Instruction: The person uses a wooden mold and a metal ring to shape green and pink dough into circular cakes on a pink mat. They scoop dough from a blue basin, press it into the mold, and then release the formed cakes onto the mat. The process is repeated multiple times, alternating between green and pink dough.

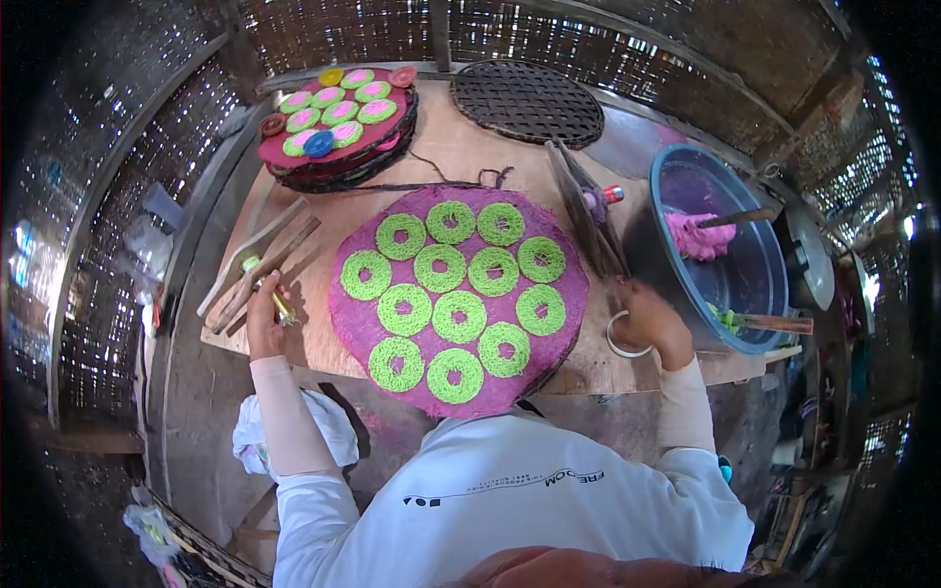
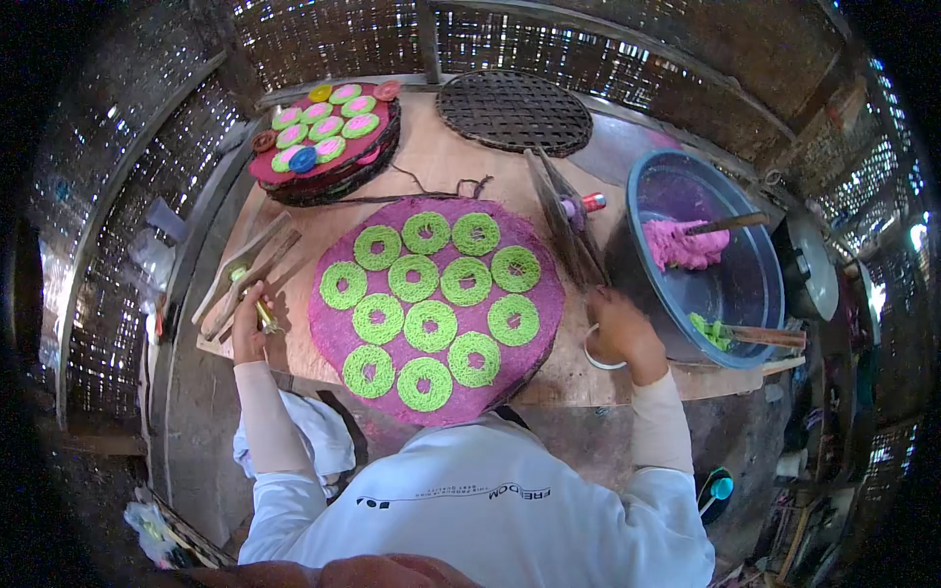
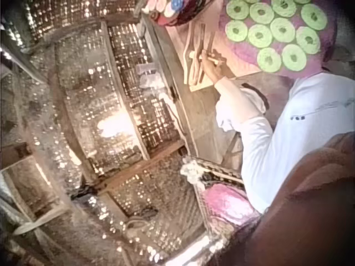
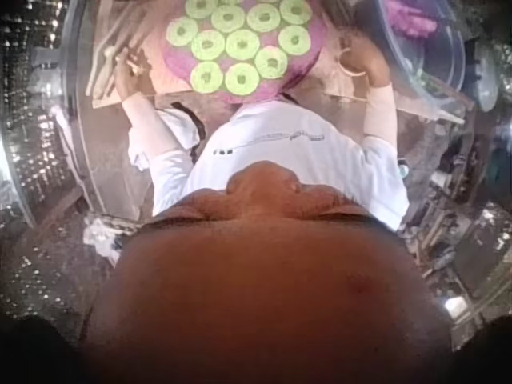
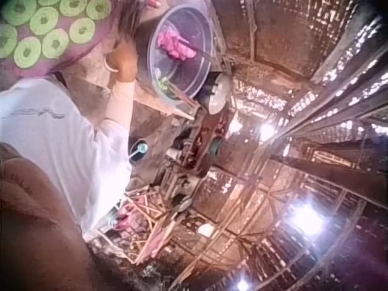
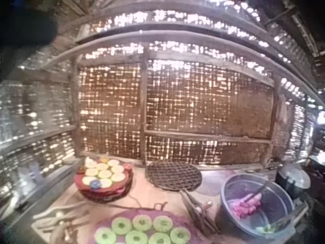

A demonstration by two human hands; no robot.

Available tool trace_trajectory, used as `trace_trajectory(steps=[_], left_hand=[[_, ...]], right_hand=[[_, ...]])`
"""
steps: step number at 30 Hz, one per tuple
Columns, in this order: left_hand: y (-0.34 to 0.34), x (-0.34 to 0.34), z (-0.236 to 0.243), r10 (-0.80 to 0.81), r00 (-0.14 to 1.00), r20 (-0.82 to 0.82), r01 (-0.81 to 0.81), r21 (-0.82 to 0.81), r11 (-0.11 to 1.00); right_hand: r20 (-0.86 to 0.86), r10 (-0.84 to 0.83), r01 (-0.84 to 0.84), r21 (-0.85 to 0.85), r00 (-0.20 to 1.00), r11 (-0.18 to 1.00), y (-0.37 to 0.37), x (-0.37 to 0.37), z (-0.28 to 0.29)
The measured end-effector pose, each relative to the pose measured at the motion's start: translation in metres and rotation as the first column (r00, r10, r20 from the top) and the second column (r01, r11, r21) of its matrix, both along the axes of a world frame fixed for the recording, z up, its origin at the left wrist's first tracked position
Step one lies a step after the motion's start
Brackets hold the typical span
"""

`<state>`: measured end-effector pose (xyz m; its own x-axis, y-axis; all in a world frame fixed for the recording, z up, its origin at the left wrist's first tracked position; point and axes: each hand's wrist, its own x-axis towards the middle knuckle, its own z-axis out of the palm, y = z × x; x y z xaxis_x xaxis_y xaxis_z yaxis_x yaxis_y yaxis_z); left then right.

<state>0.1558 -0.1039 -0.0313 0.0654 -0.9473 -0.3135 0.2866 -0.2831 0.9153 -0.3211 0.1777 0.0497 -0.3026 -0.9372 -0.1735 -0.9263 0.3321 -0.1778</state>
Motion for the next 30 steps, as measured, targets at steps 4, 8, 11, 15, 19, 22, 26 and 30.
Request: trace_trajectory(steps=[4,8,11,15,19,22,26,30], left_hand=[[-0.011,-0.014,0.001,-0.028,1.0,-0.003,0.028,0.012,1.0],[-0.021,-0.008,-0.007,-0.132,0.987,0.088,0.128,0.046,0.991],[-0.009,-0.004,-0.004,-0.007,0.88,0.475,0.119,-0.205,0.972],[0.014,0.006,0.035,0.197,0.065,0.978,0.31,-0.208,0.928],[0.053,-0.049,0.1,0.254,0.645,0.72,0.313,-0.553,0.772],[0.074,-0.107,0.13,0.002,0.989,0.15,0.097,-0.649,0.755],[0.068,-0.11,0.141,-0.409,0.718,-0.563,0.012,-0.577,0.817],[0.069,-0.088,0.115,-0.555,0.444,-0.703,0.151,-0.552,0.82]], right_hand=[[0.062,-0.177,0.181,-0.551,0.982,0.815,-0.073,-0.029,-0.051],[-0.067,-0.425,0.307,-0.591,0.903,0.746,-0.121,-0.046,-0.089],[0.025,-0.474,0.417,-0.518,0.88,0.747,-0.13,-0.036,-0.08],[0.067,-0.429,0.364,-0.654,0.901,0.663,-0.125,-0.037,-0.067],[0.618,0.154,0.36,-0.623,0.771,0.694,-0.107,0.024,-0.015],[0.96,0.231,0.15,-0.254,0.157,0.955,-0.077,0.099,0.035],[0.984,0.165,-0.21,-0.174,-0.059,0.962,-0.075,0.158,0.051],[0.98,-0.198,-0.42,0.179,-0.001,0.89,-0.095,0.159,0.036]])
